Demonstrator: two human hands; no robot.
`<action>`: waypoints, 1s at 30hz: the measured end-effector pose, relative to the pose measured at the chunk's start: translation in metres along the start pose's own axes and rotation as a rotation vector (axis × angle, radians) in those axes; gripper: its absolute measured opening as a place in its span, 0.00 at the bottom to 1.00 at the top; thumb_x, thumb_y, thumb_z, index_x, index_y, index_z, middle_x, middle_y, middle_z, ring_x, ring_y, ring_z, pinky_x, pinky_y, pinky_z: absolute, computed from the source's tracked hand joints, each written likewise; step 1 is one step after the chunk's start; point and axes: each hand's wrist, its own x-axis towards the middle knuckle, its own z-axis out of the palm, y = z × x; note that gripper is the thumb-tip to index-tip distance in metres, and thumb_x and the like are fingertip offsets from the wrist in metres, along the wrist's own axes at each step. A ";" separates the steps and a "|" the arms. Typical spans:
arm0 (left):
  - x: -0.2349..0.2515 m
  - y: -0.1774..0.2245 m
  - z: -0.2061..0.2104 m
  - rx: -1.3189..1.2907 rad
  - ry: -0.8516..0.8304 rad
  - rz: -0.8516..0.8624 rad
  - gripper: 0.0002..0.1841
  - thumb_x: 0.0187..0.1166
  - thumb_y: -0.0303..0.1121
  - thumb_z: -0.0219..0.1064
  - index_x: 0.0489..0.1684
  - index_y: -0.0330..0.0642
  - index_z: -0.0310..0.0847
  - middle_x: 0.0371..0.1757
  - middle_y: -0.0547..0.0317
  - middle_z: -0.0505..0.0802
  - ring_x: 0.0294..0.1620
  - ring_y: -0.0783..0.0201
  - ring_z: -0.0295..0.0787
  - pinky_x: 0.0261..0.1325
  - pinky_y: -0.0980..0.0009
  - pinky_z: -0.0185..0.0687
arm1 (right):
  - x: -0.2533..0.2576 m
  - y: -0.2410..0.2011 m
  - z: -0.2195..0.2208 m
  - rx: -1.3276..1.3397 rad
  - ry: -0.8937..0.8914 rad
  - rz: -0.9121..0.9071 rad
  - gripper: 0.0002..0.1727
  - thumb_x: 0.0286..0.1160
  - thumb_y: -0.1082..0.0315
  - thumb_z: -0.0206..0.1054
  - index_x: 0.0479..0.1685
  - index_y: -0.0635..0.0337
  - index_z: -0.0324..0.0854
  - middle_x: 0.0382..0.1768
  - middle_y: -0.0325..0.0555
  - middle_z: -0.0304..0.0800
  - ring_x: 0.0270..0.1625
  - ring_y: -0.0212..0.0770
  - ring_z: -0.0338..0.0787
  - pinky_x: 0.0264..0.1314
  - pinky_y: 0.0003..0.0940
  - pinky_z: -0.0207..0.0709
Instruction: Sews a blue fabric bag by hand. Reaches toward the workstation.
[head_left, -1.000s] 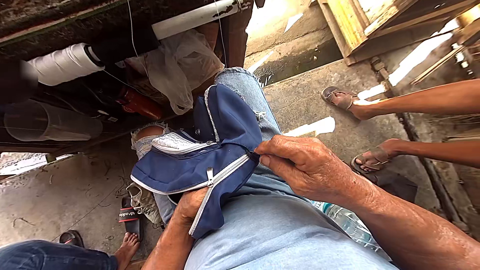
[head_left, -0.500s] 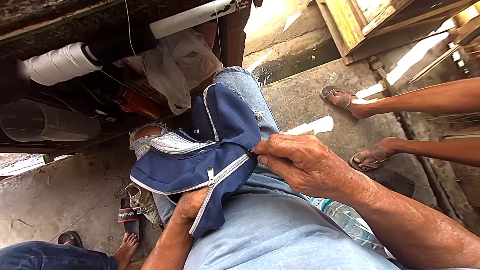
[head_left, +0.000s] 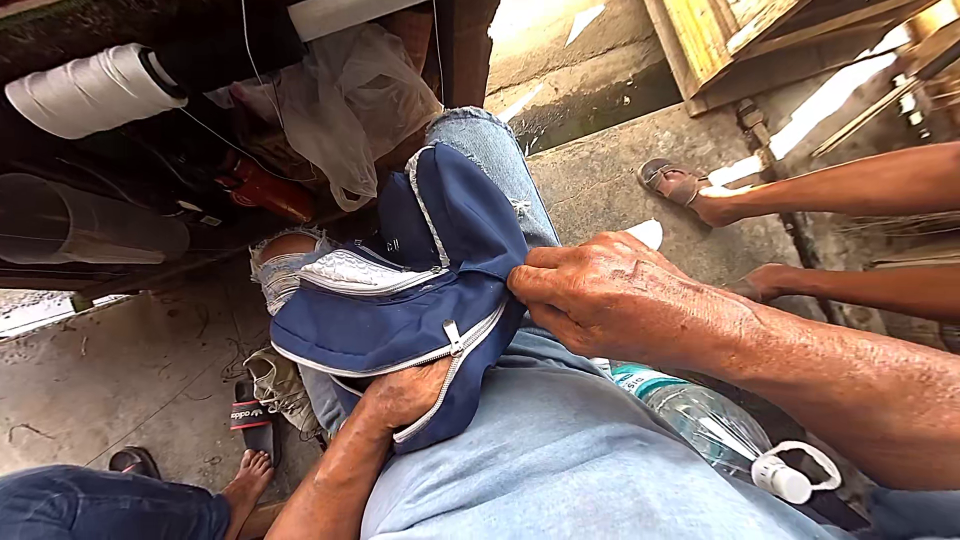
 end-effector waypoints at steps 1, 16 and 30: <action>0.000 -0.001 0.001 -0.016 0.004 -0.005 0.08 0.77 0.25 0.62 0.35 0.32 0.87 0.34 0.74 0.91 0.44 0.98 0.82 0.55 0.96 0.74 | 0.001 0.000 0.001 -0.031 -0.008 -0.017 0.07 0.69 0.67 0.62 0.26 0.54 0.82 0.20 0.38 0.75 0.17 0.39 0.76 0.14 0.35 0.58; 0.006 -0.012 0.004 -0.123 -0.019 0.020 0.09 0.80 0.24 0.60 0.37 0.31 0.88 0.36 0.74 0.92 0.46 0.97 0.83 0.57 0.94 0.76 | 0.012 0.014 0.014 0.416 -0.115 0.317 0.09 0.74 0.66 0.63 0.26 0.51 0.83 0.19 0.31 0.79 0.23 0.28 0.78 0.24 0.30 0.67; -0.004 -0.012 0.003 -0.205 0.065 -0.024 0.08 0.78 0.20 0.60 0.33 0.35 0.86 0.34 0.81 0.91 0.45 0.98 0.83 0.57 0.94 0.76 | -0.004 0.013 0.003 0.271 -0.043 0.019 0.13 0.75 0.63 0.59 0.42 0.56 0.89 0.30 0.33 0.86 0.32 0.26 0.84 0.30 0.25 0.76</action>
